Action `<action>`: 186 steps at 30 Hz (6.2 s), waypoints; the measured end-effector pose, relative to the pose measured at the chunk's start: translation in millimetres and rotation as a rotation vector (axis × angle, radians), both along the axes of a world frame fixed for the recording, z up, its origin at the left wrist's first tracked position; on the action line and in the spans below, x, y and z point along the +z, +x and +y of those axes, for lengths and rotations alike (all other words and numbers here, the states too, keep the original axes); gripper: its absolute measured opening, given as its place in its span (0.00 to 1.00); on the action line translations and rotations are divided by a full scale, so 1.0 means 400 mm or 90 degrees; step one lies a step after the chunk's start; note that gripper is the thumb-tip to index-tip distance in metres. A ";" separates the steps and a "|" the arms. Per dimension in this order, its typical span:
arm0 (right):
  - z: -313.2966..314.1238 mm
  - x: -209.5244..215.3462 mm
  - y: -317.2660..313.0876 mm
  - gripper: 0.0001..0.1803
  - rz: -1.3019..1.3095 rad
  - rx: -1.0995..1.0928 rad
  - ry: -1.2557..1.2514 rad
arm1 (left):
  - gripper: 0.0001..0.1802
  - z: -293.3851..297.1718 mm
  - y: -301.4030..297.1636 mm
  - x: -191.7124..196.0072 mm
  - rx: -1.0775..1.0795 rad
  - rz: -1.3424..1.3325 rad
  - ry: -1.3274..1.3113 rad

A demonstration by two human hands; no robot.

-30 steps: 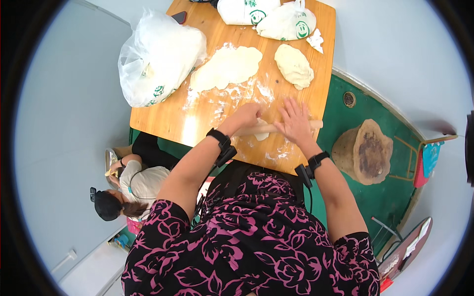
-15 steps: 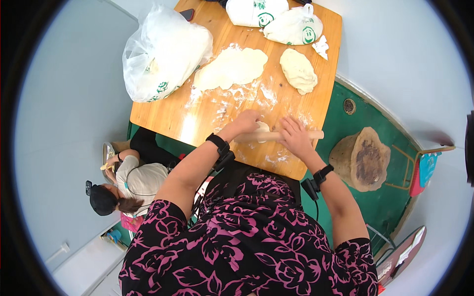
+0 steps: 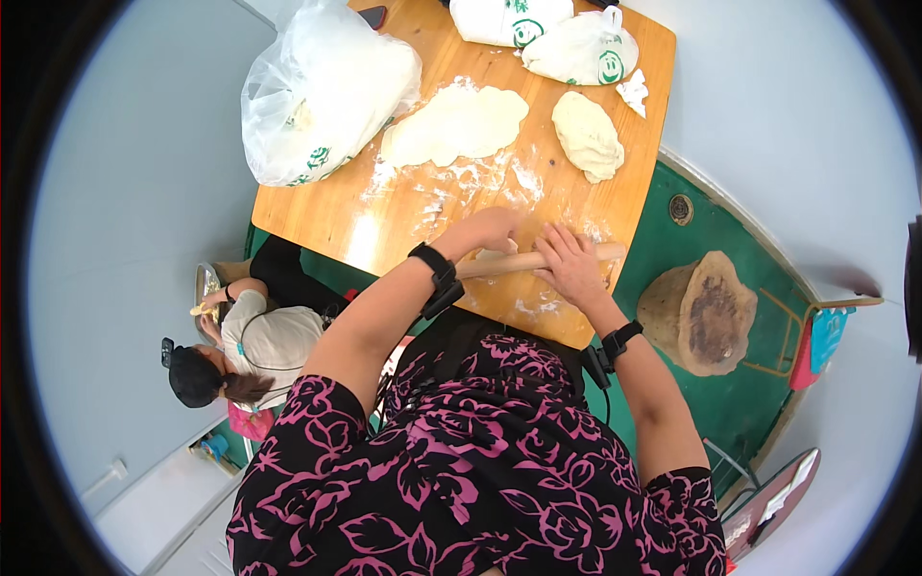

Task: Rolling and shaping small pieces of dough on a wooden table.

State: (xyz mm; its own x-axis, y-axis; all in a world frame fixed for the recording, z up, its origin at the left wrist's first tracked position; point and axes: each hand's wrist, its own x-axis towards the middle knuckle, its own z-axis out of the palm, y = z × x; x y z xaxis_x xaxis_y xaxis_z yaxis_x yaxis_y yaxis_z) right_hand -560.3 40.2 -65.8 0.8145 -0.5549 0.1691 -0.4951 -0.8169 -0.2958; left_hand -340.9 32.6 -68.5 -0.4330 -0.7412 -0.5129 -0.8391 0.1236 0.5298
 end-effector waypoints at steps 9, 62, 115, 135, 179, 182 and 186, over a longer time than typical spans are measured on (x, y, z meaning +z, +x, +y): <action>-0.003 0.012 0.021 0.32 0.069 -0.034 -0.005 | 0.12 0.065 0.030 0.002 0.242 0.027 -0.036; -0.039 0.016 0.062 0.32 0.094 -0.076 -0.001 | 0.10 0.055 0.022 -0.015 0.264 0.065 -0.078; -0.027 0.009 0.031 0.33 0.026 -0.088 0.023 | 0.12 -0.005 0.083 0.001 0.228 0.212 0.147; -0.012 0.005 -0.016 0.28 0.010 -0.023 0.003 | 0.10 0.024 0.079 -0.012 0.289 0.094 0.062; -0.085 0.002 0.093 0.30 0.031 -0.065 -0.003 | 0.12 0.039 0.008 -0.003 0.322 0.019 -0.090; -0.082 0.002 0.093 0.32 0.049 -0.057 -0.021 | 0.12 0.041 0.016 -0.008 0.374 0.026 -0.076; -0.003 -0.025 0.009 0.27 -0.014 -0.050 -0.015 | 0.13 0.044 0.031 -0.026 0.331 0.045 -0.055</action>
